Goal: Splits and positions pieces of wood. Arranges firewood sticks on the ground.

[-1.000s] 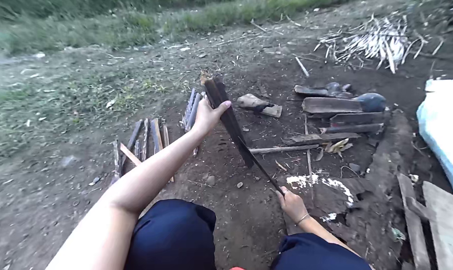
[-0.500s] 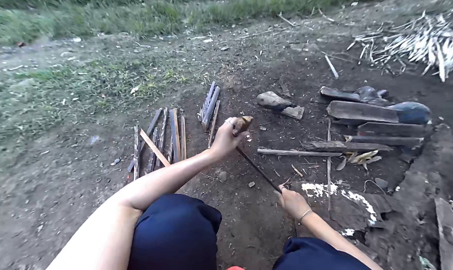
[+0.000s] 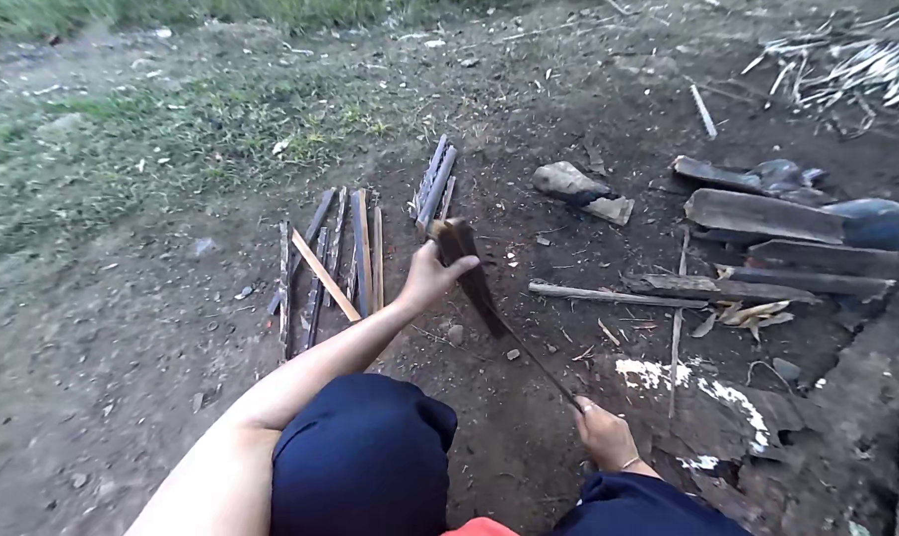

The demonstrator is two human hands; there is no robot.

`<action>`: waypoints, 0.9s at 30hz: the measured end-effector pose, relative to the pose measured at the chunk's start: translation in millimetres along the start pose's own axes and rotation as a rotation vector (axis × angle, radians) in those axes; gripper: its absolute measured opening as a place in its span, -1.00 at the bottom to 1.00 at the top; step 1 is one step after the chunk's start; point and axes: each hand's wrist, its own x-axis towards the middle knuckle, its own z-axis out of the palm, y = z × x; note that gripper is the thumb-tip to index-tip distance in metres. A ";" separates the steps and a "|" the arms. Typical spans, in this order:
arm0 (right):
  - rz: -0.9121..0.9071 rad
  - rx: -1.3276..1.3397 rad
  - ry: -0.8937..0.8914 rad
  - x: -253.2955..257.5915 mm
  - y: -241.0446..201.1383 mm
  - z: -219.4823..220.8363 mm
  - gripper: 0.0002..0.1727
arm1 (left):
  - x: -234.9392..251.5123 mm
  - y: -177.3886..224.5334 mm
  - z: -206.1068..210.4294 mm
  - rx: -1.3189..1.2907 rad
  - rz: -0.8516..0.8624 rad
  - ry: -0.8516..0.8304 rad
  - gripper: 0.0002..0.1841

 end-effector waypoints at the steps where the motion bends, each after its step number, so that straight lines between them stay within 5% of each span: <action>1: -0.020 -0.018 0.178 -7.8 9.9 18.1 -0.64 | 3.6 1.2 -3.7 -0.119 -0.075 0.034 -0.54; 3: -0.016 0.005 0.331 -9.6 20.0 30.0 -0.69 | 13.8 1.9 -8.0 -0.315 -0.180 0.078 -0.55; 6: 0.023 0.160 0.293 -17.7 -2.7 21.3 -0.72 | 26.7 -4.0 -15.8 -0.458 -0.222 0.081 -0.59; 9: -0.044 0.188 0.355 -25.2 3.6 18.3 -0.74 | 53.7 -22.2 -53.5 -0.582 -0.264 0.266 -0.59; 11: 0.082 0.150 0.181 -34.8 10.9 9.5 -0.79 | 62.8 -28.4 -95.2 -0.582 -0.193 0.380 -0.62; 13: 0.382 0.062 -0.258 -32.6 11.8 -2.6 -0.66 | 60.6 -17.8 -114.9 -0.510 -0.083 0.388 -0.66; 17: 0.447 -0.180 -0.520 -24.3 33.4 18.0 -0.51 | 39.9 12.5 -92.9 -0.187 0.011 0.222 -0.51; 22: 0.439 -0.224 -0.457 -19.2 45.3 37.4 -0.38 | 10.3 14.4 -42.5 -0.001 0.050 -0.088 -0.33; 27: 0.142 -0.006 -0.294 33.3 44.9 -18.9 -0.39 | -9.9 9.6 -17.3 -0.042 0.043 -0.245 -0.58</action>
